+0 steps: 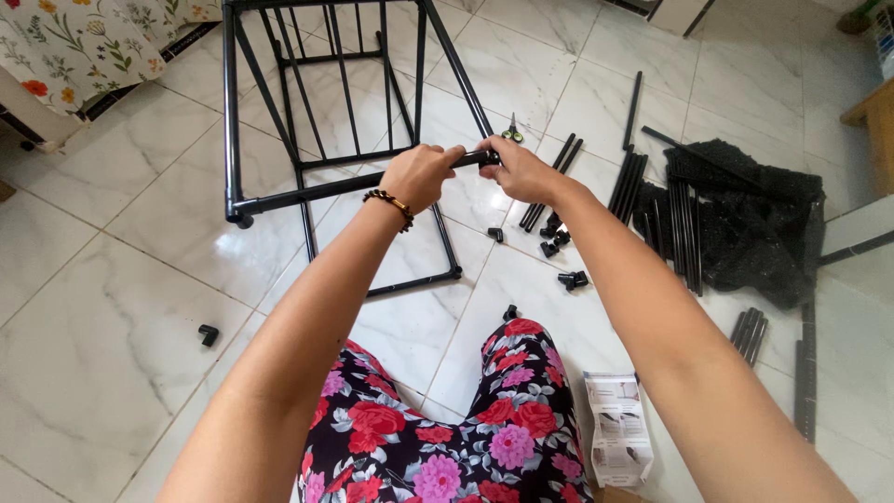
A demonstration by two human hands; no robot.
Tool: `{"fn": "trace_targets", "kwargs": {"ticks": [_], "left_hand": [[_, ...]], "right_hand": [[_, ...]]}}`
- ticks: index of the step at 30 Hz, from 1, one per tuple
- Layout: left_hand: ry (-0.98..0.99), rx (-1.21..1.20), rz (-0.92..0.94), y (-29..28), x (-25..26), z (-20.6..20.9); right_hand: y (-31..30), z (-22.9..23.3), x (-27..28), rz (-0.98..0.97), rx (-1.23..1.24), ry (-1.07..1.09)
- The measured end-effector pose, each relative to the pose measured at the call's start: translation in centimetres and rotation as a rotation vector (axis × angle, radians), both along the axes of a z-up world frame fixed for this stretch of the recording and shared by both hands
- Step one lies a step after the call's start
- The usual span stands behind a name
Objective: The person assembles a black metal rack by connecting metal poles with plastic connectors. They insert poles into the frame and secure joints, gradually building the structure on a tiled floor.
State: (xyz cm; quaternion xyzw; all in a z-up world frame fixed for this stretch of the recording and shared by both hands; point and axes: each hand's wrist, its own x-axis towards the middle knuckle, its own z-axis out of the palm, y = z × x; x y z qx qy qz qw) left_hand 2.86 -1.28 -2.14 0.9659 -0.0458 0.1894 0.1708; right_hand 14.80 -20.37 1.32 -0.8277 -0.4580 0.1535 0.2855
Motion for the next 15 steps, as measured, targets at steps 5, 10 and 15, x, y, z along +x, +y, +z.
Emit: {"fn": "trace_targets", "kwargs": {"ticks": [5, 10, 15], "left_hand": [[0.035, -0.023, 0.006, -0.2, -0.5, 0.2], [0.081, 0.016, 0.043, -0.9, 0.0, 0.3], [0.043, -0.011, 0.065, -1.0, -0.3, 0.0]], "right_hand": [[-1.0, -1.0, 1.2, -0.057, 0.031, 0.135], [-0.8, -1.3, 1.5, -0.045, 0.056, 0.146], [-0.3, -1.6, 0.5, -0.034, 0.018, -0.090]]}}
